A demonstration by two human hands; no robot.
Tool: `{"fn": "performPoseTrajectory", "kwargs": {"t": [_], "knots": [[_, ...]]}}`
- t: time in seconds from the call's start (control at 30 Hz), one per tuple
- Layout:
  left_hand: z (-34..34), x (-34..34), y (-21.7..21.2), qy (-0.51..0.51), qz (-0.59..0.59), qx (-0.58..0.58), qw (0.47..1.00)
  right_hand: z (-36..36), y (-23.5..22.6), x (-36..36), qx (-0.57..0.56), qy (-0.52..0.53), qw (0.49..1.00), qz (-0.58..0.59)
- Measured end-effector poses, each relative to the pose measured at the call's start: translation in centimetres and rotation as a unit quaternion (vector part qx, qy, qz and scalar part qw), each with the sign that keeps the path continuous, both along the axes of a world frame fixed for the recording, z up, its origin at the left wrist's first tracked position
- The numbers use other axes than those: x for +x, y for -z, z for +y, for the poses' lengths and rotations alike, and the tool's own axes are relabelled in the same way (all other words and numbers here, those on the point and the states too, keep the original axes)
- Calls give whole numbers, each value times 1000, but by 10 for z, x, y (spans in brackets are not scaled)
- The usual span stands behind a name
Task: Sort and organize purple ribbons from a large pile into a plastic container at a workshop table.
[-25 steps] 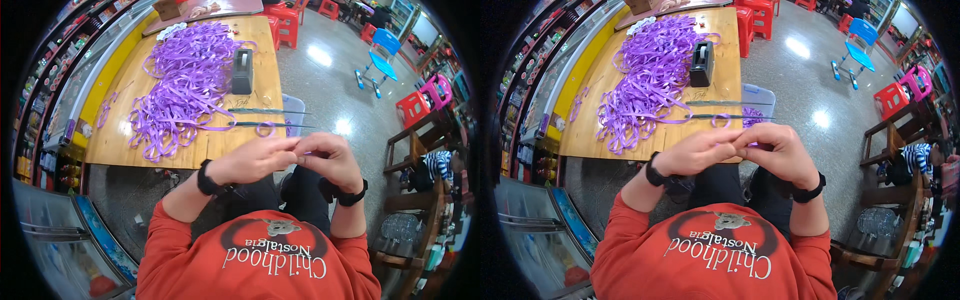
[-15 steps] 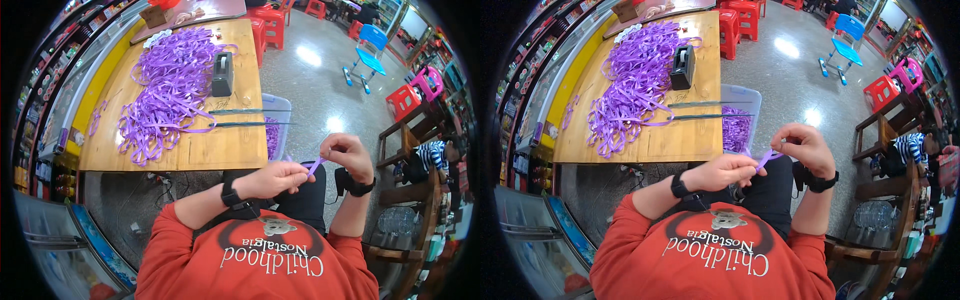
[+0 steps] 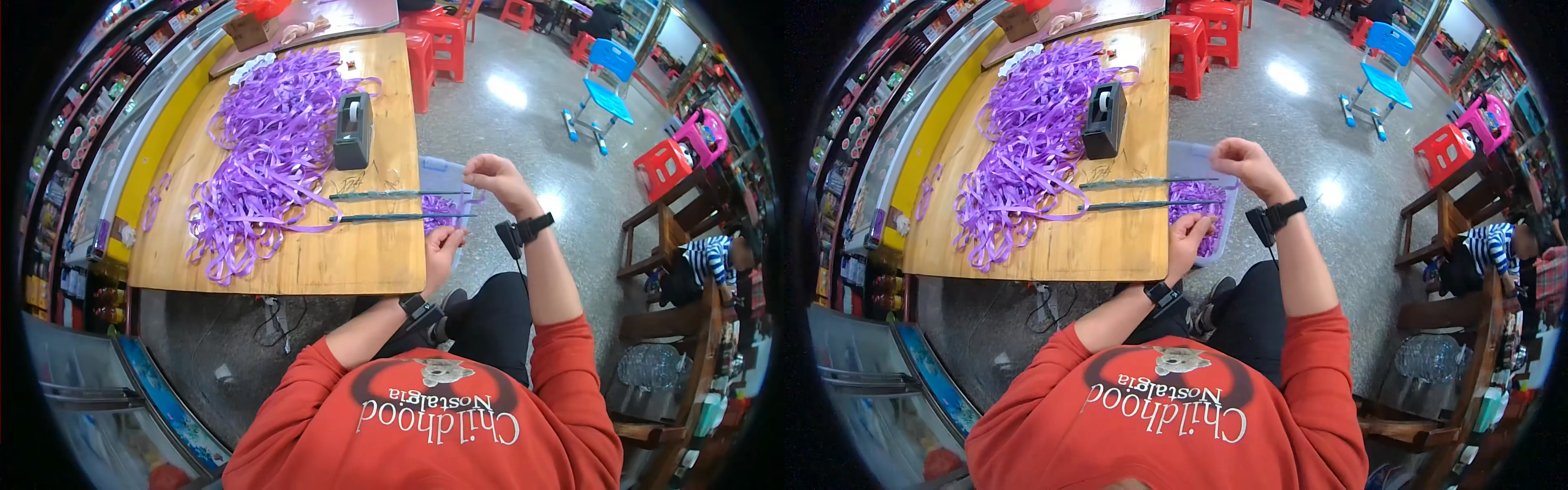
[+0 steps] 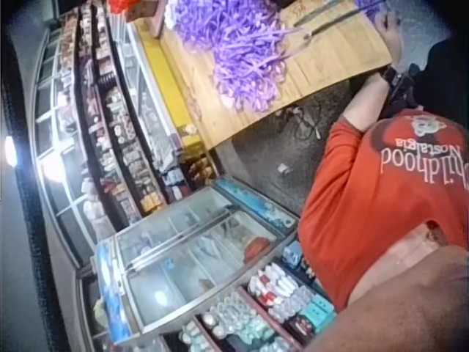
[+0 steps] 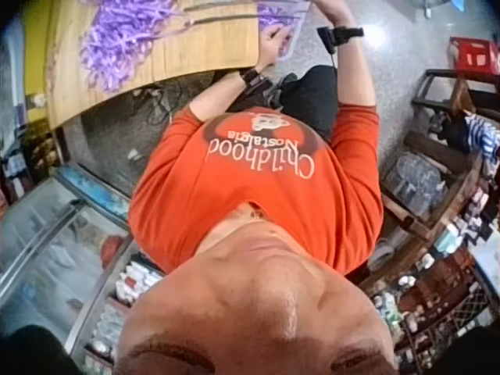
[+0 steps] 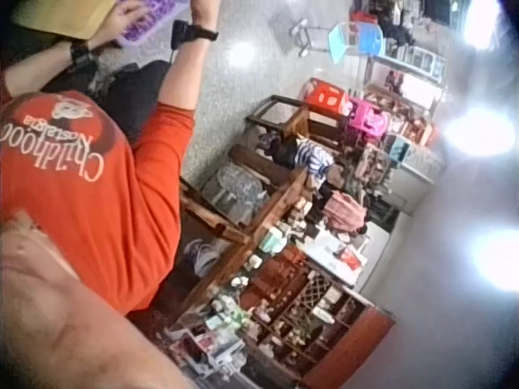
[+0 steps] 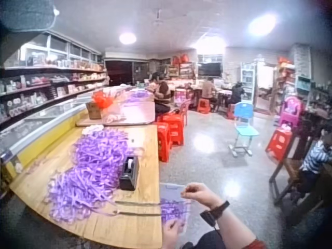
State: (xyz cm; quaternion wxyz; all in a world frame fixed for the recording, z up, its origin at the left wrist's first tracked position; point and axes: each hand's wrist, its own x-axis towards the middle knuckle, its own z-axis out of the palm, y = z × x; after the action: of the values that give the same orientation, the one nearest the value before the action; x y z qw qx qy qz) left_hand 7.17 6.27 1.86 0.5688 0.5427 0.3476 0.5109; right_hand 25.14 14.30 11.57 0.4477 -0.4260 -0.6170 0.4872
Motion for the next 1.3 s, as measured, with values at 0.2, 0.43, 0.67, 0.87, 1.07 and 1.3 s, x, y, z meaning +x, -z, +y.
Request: {"fn": "performPoseTrajectory", "kwargs": {"t": [0.2, 0.43, 0.67, 0.87, 1.07, 1.3], "knots": [[3, -18, -5, -40, 55, -22, 997, 35, 30, -27, -120, -90, 985, 87], [10, -35, -33, -78, 160, 70, 982, 7, 65, -40, -129, -128, 967, 177], [5, -33, -20, -63, 110, 21, 992, -28, 89, -55, -81, -27, 987, 134], [-24, -46, 21, 12, 66, -46, 997, -74, 118, -63, -113, 58, 985, 113], [-64, -75, 27, 139, 48, -94, 985, -139, 149, -68, -174, 95, 979, 42], [-88, -90, 16, 140, 108, 30, 984, -194, 160, -78, -312, 128, 941, 10]]}}
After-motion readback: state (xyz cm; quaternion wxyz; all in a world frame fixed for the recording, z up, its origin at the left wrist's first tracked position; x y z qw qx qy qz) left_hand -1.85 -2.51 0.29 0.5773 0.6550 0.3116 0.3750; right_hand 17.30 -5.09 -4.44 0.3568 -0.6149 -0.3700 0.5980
